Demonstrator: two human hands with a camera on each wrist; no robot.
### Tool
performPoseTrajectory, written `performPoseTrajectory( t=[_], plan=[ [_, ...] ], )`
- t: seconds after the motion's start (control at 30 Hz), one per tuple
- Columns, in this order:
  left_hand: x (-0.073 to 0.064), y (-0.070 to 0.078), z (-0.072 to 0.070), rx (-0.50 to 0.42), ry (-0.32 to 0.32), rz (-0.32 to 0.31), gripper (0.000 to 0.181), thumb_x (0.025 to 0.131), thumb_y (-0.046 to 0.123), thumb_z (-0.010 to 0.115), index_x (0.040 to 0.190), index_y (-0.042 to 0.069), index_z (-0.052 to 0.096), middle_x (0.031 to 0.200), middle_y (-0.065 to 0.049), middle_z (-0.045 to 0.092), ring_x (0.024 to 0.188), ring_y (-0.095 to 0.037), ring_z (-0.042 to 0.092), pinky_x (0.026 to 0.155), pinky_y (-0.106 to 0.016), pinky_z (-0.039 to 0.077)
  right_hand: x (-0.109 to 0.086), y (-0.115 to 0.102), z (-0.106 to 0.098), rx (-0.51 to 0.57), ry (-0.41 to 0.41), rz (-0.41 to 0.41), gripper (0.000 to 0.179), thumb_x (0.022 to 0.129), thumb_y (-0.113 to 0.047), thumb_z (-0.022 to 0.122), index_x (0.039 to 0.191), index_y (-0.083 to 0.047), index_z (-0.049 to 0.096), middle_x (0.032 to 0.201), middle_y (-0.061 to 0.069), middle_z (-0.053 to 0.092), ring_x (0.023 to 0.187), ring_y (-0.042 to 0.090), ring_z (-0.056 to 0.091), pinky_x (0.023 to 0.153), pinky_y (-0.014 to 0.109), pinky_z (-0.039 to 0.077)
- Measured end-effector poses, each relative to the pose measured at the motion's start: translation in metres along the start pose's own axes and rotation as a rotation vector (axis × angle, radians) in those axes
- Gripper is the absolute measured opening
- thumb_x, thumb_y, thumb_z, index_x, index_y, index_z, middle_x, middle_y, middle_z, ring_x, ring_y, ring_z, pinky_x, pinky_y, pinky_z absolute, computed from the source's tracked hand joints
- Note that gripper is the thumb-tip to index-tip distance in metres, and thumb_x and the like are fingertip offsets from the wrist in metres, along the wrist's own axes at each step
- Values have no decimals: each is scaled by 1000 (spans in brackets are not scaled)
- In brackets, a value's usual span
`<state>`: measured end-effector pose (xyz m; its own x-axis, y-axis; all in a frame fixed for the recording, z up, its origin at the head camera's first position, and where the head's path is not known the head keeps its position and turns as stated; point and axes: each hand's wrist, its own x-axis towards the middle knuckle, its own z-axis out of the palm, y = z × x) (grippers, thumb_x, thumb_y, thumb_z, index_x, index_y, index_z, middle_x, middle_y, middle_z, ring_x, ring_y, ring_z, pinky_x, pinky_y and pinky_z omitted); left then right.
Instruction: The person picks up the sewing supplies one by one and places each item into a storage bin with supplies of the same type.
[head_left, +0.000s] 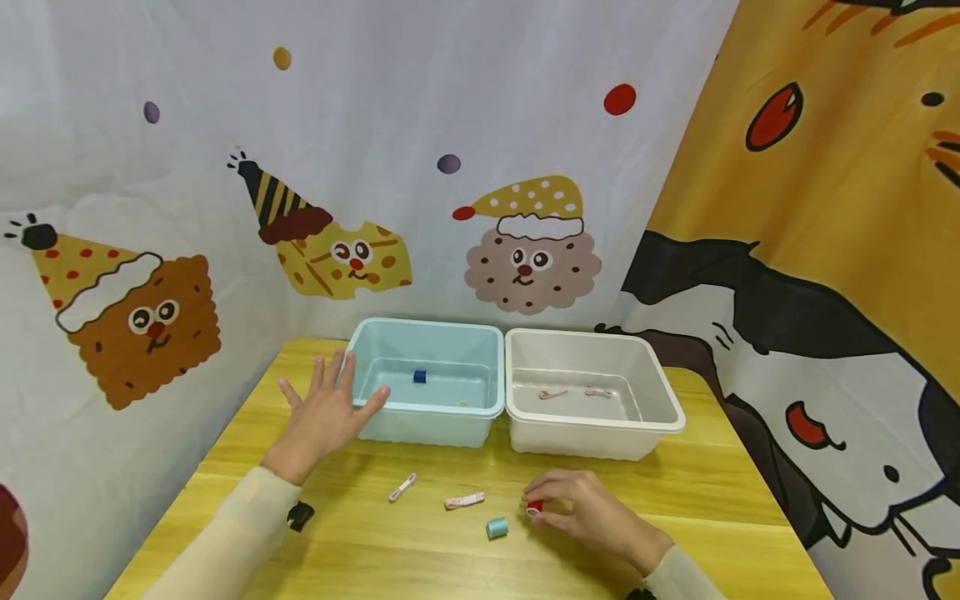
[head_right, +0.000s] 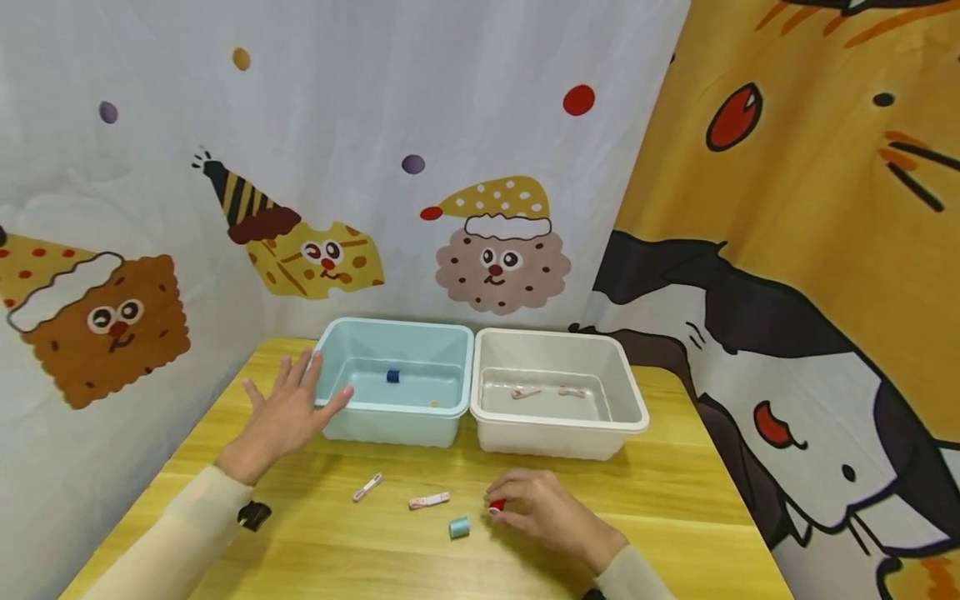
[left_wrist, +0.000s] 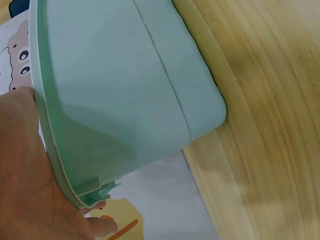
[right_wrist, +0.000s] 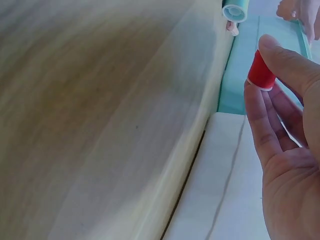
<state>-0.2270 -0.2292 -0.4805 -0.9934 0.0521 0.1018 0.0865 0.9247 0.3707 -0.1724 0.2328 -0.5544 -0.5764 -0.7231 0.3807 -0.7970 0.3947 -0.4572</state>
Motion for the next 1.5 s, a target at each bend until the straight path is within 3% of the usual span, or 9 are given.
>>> performPoseTrajectory(
  t=[0.37,0.67,1.17,1.33,1.5],
  plan=[
    [0,0,1,-7,-1,0,114,114,84,44,185,-2,18,195,-29,10,180,-63,2,122,-103,-13,4,-6,-8,-17,21,23,25,97,-10,96,121,-12,90,124,-2,88,110,12,85,97,25,69],
    [-2,1,1,-20,3,0,114,114,82,47,185,-3,19,195,-30,10,179,-63,2,122,-103,-14,10,-8,-16,-37,44,17,26,99,-15,95,123,-23,89,124,-10,86,109,6,83,96,22,67],
    [0,1,2,-5,-2,-1,115,113,85,42,185,-2,17,195,-29,10,180,-63,2,123,-103,-10,34,-16,-27,-81,105,-82,36,88,-4,101,120,-18,89,121,-1,87,105,13,84,98,18,66],
    [1,1,2,-19,-2,1,113,114,81,46,185,-2,18,195,-29,10,180,-63,2,123,-102,-14,40,-18,-30,-78,101,-78,35,91,-5,100,122,-18,89,123,-3,86,107,13,84,97,19,66],
    [0,1,3,-7,0,1,115,113,85,42,185,-2,18,195,-29,10,180,-62,2,123,-102,-12,48,-21,-34,-75,110,-93,32,93,-6,99,122,-19,89,123,-4,86,109,12,83,97,20,66]
  ],
)
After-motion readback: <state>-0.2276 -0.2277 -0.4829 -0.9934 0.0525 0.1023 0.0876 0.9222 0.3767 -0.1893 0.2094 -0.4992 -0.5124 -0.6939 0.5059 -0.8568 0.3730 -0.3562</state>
